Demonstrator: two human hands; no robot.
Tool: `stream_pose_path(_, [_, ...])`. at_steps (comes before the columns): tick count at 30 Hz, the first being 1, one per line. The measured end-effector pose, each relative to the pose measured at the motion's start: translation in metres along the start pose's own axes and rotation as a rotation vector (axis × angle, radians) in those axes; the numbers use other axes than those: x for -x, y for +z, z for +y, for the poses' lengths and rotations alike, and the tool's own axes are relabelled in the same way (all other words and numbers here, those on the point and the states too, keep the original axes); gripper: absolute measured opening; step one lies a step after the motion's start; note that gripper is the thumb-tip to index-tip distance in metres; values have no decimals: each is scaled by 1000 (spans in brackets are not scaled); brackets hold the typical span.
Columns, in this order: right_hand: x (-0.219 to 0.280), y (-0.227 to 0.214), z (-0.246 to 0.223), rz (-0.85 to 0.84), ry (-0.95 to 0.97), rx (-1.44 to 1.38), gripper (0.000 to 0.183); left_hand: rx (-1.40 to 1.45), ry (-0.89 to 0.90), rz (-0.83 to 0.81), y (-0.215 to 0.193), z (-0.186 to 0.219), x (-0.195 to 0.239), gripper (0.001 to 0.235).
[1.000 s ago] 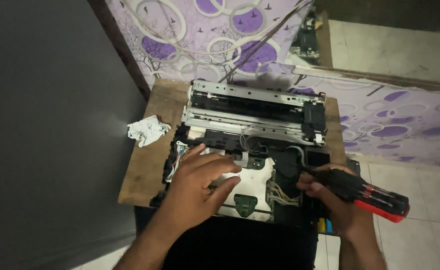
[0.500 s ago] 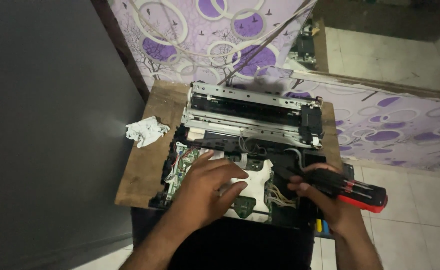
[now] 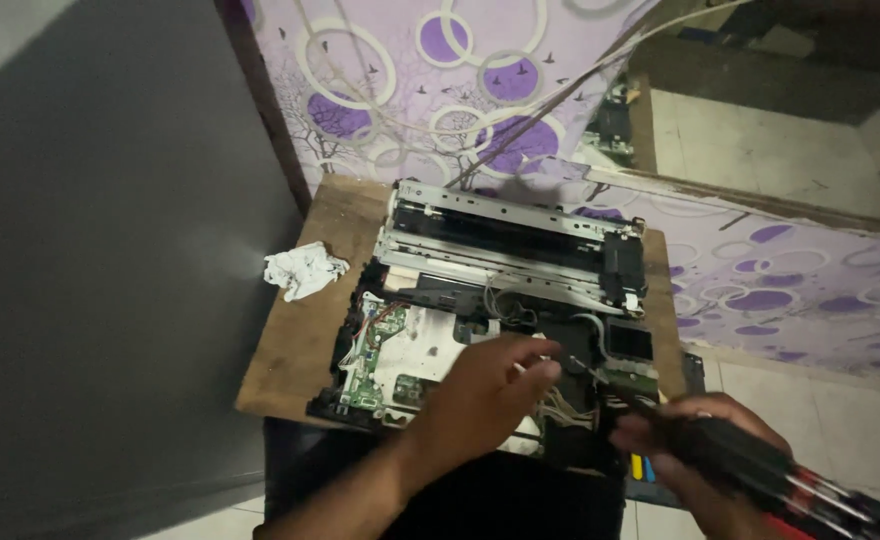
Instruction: The person uses a screwdriver to unscrew and remove components from the internal circuit board of a disassembled electronic device. They then use their fingers to touch and adjust small parts on the board.
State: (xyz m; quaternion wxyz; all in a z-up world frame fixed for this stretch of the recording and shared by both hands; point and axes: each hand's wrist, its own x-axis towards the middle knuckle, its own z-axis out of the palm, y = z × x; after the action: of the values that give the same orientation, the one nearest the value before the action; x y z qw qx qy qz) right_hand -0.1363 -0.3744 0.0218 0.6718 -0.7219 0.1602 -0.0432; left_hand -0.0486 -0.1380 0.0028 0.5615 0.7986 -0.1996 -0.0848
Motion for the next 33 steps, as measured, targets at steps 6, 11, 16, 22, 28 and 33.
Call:
stream_pose_path(6, [-2, -10, 16, -148, -177, 75, 37, 508, -270, -216, -2, 17, 1, 32])
stream_pose_path(11, [-10, 1, 17, -318, -388, 33, 35, 470, -313, -139, -3, 5, 4, 27])
stream_pose_path(16, [-4, 10, 16, -283, -229, -105, 41, 326, -246, -136, -13, 3, 13, 29])
stream_pose_path(22, [-1, 18, 27, -162, -125, -193, 43, 72, 62, -80, -20, -7, 25, 25])
stream_pose_path(28, [2, 35, -7, -100, -209, 107, 24, -128, 211, 47, -23, -36, 26, 33])
stream_pose_path(33, [24, 51, -52, -95, -113, 247, 42, -171, 510, 276, -32, -40, 31, 19])
